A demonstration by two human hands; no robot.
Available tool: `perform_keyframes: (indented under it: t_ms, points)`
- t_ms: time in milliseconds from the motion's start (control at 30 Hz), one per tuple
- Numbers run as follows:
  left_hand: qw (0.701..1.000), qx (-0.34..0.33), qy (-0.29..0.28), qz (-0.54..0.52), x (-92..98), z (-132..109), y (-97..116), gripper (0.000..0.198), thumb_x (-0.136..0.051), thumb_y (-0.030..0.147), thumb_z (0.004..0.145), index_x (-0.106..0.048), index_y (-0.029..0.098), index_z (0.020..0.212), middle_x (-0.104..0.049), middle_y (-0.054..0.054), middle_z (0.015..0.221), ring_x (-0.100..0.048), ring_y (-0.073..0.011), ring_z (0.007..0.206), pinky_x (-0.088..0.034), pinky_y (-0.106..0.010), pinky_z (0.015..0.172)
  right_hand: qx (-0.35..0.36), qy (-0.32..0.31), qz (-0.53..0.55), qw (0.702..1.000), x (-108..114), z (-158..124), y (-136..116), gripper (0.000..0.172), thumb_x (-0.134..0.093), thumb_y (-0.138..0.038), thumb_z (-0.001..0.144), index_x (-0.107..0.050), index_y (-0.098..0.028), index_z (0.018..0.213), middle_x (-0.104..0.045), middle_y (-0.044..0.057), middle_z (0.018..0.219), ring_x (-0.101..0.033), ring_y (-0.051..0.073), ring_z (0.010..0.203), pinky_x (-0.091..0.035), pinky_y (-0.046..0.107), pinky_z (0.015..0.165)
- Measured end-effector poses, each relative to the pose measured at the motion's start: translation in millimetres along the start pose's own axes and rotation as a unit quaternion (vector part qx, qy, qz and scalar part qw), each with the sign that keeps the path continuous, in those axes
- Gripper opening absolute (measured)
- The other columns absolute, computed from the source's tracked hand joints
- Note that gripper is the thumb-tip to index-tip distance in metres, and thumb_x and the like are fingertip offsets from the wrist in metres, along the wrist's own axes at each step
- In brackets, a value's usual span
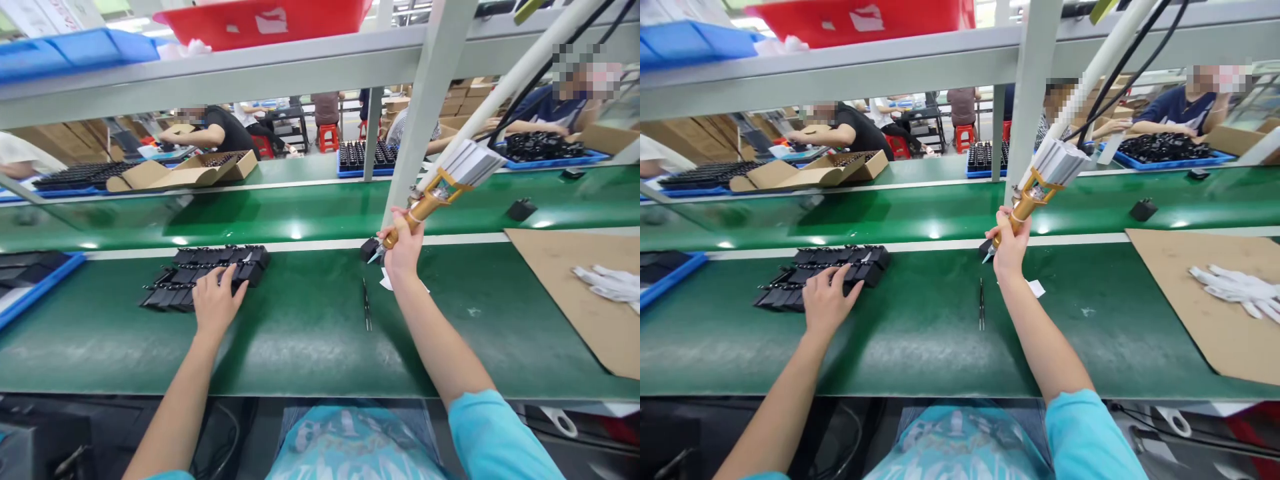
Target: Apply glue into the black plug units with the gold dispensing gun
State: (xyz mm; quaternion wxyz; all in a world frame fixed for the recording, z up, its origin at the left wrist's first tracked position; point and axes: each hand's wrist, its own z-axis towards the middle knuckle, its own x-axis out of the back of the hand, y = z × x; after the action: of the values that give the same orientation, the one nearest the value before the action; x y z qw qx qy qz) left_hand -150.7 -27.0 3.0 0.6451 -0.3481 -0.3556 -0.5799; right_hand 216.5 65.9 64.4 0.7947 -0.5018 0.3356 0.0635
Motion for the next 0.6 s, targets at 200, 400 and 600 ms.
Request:
perform_keyframes:
  t_ms: [200, 400, 600]
  points:
    - [0.947, -0.134, -0.093, -0.276, -23.0, 46.4, 135.4, 0.055, -0.058, 0.044, 0.088, -0.047, 0.020, 0.135, -0.056, -0.015, 0.132, -0.049, -0.0317, 0.124, -0.039, -0.046, 0.104, 0.006, 0.005, 0.009, 1.000, -3.1, -3.3, 1.5, 0.028, -0.069, -0.035, 0.074, -0.049, -0.024, 0.091, -0.060, -0.006, 0.098, -0.051, 0.000, 0.041, -0.050, 0.020, 0.049]
    - [0.856, -0.143, -0.215, -0.448, -62.0, 82.1, 265.5, 0.070, -0.071, 0.029, 0.077, -0.041, 0.016, 0.139, -0.052, -0.019, 0.139, -0.050, -0.0337, 0.128, -0.041, -0.047, 0.103, 0.001, -0.016, 0.001, 1.000, -5.9, -8.2, 0.3, 0.027, -0.068, -0.037, 0.075, -0.049, -0.024, 0.090, -0.062, -0.005, 0.098, -0.050, 0.000, 0.042, -0.046, 0.019, 0.046]
    - [0.849, -0.080, -0.218, -0.474, -68.5, 85.1, 248.3, 0.043, -0.065, 0.021, 0.078, -0.058, 0.021, 0.121, -0.070, -0.011, 0.113, -0.066, -0.0285, 0.102, -0.048, -0.043, 0.094, -0.003, -0.013, 0.008, 1.000, -5.1, -6.5, 0.8, 0.027, -0.069, -0.037, 0.075, -0.050, -0.024, 0.088, -0.062, -0.005, 0.096, -0.051, 0.000, 0.042, -0.048, 0.020, 0.048]
